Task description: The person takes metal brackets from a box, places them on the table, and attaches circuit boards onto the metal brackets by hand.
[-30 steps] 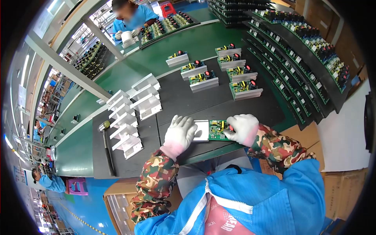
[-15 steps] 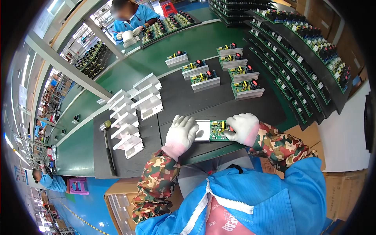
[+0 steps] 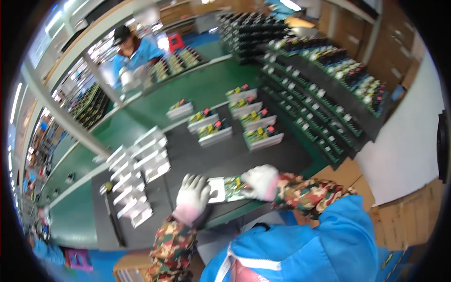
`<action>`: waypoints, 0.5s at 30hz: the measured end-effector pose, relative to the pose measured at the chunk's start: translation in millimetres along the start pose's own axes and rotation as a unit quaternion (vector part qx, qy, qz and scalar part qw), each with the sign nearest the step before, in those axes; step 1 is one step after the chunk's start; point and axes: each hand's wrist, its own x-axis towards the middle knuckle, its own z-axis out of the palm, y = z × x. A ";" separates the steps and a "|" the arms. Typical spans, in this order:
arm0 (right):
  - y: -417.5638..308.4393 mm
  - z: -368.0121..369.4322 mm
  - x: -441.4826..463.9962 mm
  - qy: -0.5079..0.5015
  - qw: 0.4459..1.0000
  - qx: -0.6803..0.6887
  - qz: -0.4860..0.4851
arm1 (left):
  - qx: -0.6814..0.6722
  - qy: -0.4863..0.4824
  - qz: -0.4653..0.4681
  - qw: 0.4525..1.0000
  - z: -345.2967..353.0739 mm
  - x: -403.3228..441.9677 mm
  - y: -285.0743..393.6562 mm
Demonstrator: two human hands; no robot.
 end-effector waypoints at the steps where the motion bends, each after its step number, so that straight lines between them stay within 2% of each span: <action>1: -1.8 0.6 0.7 -0.004 1.000 -0.005 0.007 | -0.006 0.013 0.003 1.000 1.8 -0.2 -2.0; 2: -3.4 2.8 0.5 -0.009 1.000 -0.006 0.010 | -0.012 0.024 0.003 1.000 3.8 0.8 -1.6; 4: -2.0 12.0 -0.6 0.064 0.998 0.002 0.002 | -0.074 0.034 -0.053 0.995 -4.9 6.1 7.4; 9: -8.0 16.3 2.6 0.038 0.999 0.014 0.012 | -0.083 0.034 -0.084 0.992 4.3 3.7 4.4; 15: -26.4 20.6 19.3 0.030 0.999 0.016 0.028 | -0.082 0.032 -0.079 0.993 3.7 3.5 4.4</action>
